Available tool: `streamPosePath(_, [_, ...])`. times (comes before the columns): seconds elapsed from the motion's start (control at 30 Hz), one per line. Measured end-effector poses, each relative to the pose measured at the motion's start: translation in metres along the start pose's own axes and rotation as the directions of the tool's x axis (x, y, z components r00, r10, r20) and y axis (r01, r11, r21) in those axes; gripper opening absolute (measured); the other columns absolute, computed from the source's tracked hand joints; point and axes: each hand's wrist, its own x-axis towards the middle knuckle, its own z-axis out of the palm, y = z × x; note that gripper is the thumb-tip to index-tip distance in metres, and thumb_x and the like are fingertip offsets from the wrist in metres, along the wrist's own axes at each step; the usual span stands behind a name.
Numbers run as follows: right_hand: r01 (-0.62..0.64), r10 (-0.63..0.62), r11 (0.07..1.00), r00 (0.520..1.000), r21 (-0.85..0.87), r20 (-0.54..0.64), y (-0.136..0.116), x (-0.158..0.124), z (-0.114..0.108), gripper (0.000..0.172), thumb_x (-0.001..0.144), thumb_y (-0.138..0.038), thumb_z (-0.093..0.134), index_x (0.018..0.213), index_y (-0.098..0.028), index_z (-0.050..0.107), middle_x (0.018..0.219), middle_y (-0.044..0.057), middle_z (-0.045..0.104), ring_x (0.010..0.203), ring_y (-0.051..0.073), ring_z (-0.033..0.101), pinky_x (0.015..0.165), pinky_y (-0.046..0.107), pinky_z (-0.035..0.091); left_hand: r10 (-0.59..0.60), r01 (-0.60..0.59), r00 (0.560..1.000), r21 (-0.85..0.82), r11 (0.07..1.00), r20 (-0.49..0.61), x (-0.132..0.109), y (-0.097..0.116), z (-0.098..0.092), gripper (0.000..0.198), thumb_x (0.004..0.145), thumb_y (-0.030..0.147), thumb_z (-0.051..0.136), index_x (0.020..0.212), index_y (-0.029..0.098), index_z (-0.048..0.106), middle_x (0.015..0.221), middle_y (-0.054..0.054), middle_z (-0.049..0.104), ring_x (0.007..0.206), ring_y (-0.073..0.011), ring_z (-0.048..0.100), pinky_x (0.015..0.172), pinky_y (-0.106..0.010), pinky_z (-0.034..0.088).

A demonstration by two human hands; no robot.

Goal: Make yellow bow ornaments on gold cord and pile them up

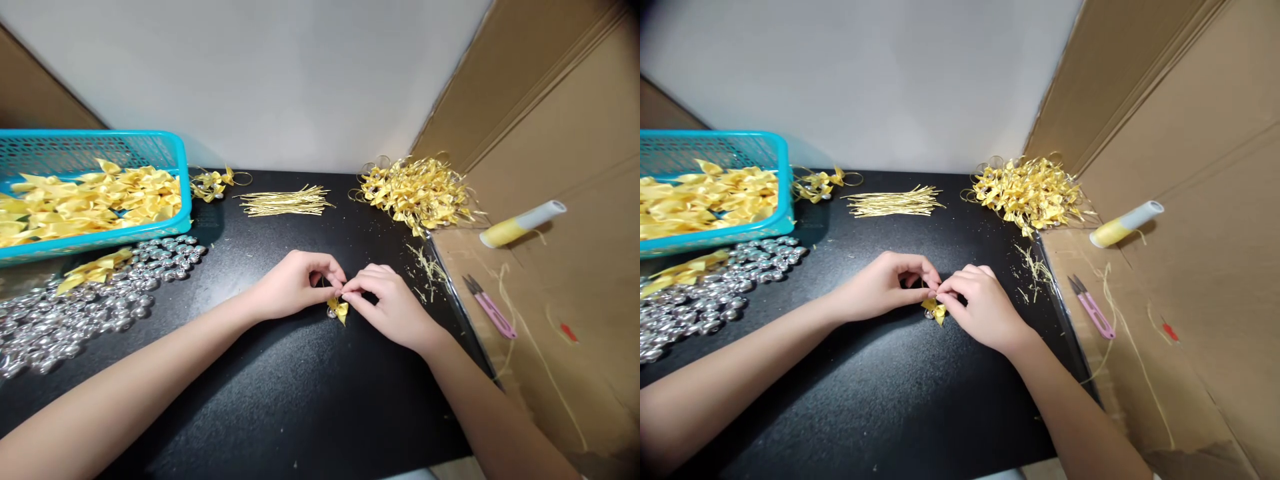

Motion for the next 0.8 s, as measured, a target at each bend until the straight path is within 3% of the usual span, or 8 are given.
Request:
streamPosePath(0.1, [-0.004,0.004,1.000,1.000,-0.004,0.003,-0.0006,-0.0001,-0.0013,0.009,0.090,-0.020,0.062,0.082,-0.022,0.068,0.074,-0.001,0.068,0.076,0.017,0.057,0.077,0.034,0.039,-0.010,0.011,1.000,-0.049,0.999,0.020,0.0008,-0.0020,0.0002,0.009,0.079,0.019,0.066,0.087,0.015,0.067,0.077,-0.002,0.073,0.063,-0.0111,0.060,0.058,-0.020,0.041])
streamPosePath(0.27, [-0.036,0.036,0.999,0.999,0.005,0.019,0.0002,0.0000,-0.0035,0.010,0.089,-0.020,0.062,0.080,-0.021,0.067,0.074,-0.001,0.067,0.075,0.016,0.056,0.076,0.033,0.038,0.004,-0.001,0.997,-0.044,0.999,0.076,0.0014,-0.0053,-0.0006,0.007,0.080,0.017,0.065,0.086,0.015,0.065,0.076,0.000,0.069,0.057,-0.0076,0.051,0.053,-0.018,0.037])
streamPosePath(0.37, [-0.046,0.046,0.999,0.999,0.014,0.021,0.0008,0.0001,-0.0041,0.011,0.090,-0.019,0.062,0.080,-0.021,0.066,0.074,-0.001,0.066,0.075,0.016,0.056,0.076,0.033,0.038,0.033,-0.027,0.992,-0.055,0.998,0.122,0.0020,-0.0061,-0.0032,0.008,0.084,0.019,0.060,0.090,0.015,0.065,0.077,-0.001,0.069,0.062,-0.0091,0.055,0.056,-0.019,0.040])
streamPosePath(0.57, [-0.047,0.046,0.999,0.999,0.008,0.016,-0.0007,0.0002,-0.0047,0.010,0.089,-0.017,0.062,0.081,-0.021,0.067,0.073,-0.001,0.066,0.076,0.016,0.056,0.077,0.033,0.038,0.039,-0.037,0.998,-0.041,0.998,0.054,0.0032,-0.0051,-0.0056,0.013,0.084,0.023,0.062,0.094,0.014,0.062,0.083,-0.004,0.074,0.069,-0.0129,0.064,0.059,-0.022,0.042])
streamPosePath(0.8, [-0.038,0.038,0.999,0.999,0.014,0.032,-0.0003,0.0001,-0.0035,0.012,0.092,-0.021,0.060,0.083,-0.020,0.067,0.075,-0.001,0.067,0.077,0.016,0.055,0.078,0.033,0.036,0.010,-0.008,0.995,-0.025,1.000,0.103,0.0031,-0.0056,-0.0002,0.023,0.082,0.022,0.066,0.103,0.016,0.059,0.082,-0.001,0.076,0.058,-0.0086,0.051,0.056,-0.021,0.037])
